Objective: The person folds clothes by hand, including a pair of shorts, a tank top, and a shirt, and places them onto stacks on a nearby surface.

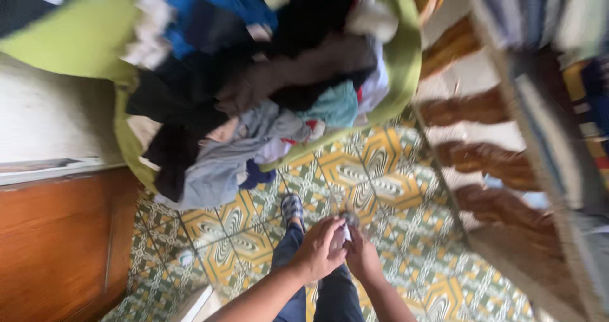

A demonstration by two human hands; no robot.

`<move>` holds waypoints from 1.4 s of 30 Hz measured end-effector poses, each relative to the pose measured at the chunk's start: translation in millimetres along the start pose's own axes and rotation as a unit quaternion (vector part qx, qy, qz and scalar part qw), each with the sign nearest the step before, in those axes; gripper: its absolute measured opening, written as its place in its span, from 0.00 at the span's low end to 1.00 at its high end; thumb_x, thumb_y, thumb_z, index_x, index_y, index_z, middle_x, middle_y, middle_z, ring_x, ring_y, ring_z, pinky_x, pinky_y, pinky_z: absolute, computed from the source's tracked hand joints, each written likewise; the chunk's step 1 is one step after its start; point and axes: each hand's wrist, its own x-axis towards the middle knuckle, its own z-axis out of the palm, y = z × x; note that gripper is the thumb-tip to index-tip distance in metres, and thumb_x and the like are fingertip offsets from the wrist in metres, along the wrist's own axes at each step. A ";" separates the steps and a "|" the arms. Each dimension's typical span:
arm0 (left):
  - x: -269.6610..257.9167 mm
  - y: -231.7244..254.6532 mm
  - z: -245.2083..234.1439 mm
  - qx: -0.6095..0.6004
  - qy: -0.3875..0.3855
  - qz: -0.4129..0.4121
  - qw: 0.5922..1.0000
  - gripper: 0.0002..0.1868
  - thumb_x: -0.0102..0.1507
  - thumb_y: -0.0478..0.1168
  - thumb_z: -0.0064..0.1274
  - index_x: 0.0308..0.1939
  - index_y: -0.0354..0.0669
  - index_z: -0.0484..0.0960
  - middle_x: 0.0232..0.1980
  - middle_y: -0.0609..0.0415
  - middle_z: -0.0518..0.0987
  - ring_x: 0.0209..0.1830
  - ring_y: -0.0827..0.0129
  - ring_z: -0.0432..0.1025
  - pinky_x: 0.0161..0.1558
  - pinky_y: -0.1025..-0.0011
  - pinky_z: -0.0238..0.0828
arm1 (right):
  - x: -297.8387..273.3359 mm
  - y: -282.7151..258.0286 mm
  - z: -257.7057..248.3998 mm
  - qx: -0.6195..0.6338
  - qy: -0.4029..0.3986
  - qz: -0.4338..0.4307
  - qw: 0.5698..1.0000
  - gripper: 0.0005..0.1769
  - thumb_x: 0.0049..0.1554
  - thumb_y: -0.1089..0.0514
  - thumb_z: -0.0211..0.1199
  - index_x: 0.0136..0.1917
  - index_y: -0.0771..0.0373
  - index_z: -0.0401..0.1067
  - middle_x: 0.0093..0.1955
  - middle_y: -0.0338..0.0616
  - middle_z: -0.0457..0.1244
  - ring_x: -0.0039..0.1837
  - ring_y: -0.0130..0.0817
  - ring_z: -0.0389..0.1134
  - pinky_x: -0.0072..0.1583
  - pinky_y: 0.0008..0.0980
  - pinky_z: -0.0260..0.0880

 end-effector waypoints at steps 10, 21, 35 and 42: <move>24.8 113.2 -114.4 0.177 -0.336 -0.197 0.904 0.18 0.60 0.44 0.50 0.53 0.44 0.79 0.51 0.41 0.82 0.51 0.49 0.77 0.52 0.52 0.73 | -46.8 -149.6 -110.5 -0.390 -0.129 -0.030 0.911 0.26 0.59 0.46 0.59 0.71 0.42 0.68 0.47 0.51 0.70 0.44 0.48 0.74 0.47 0.44 0.76; 24.0 129.8 -132.6 0.022 0.205 0.088 0.974 0.17 0.70 0.50 0.57 0.50 0.39 0.78 0.57 0.39 0.79 0.55 0.56 0.76 0.53 0.66 0.77 | -31.9 -189.5 -146.6 0.419 -0.213 0.006 0.883 0.23 0.71 0.49 0.53 0.61 0.75 0.70 0.48 0.49 0.68 0.49 0.39 0.69 0.55 0.39 0.70; 146.4 124.3 -224.3 -0.589 0.305 -0.210 0.719 0.20 0.69 0.44 0.46 0.64 0.51 0.64 0.54 0.48 0.76 0.49 0.67 0.76 0.51 0.68 0.80 | 53.3 -271.1 -120.0 0.241 -0.165 -0.085 0.953 0.68 0.43 0.59 0.80 0.80 0.53 0.32 0.66 0.50 0.60 0.60 0.47 0.71 0.54 0.48 0.78; 175.6 105.2 -203.7 -0.690 0.167 -0.201 0.675 0.23 0.64 0.36 0.43 0.65 0.40 0.70 0.61 0.49 0.77 0.57 0.64 0.75 0.59 0.66 0.77 | 109.1 -308.8 -128.3 0.578 -0.001 -0.106 0.809 0.30 0.63 0.54 0.60 0.74 0.68 0.61 0.69 0.51 0.63 0.69 0.44 0.66 0.70 0.45 0.67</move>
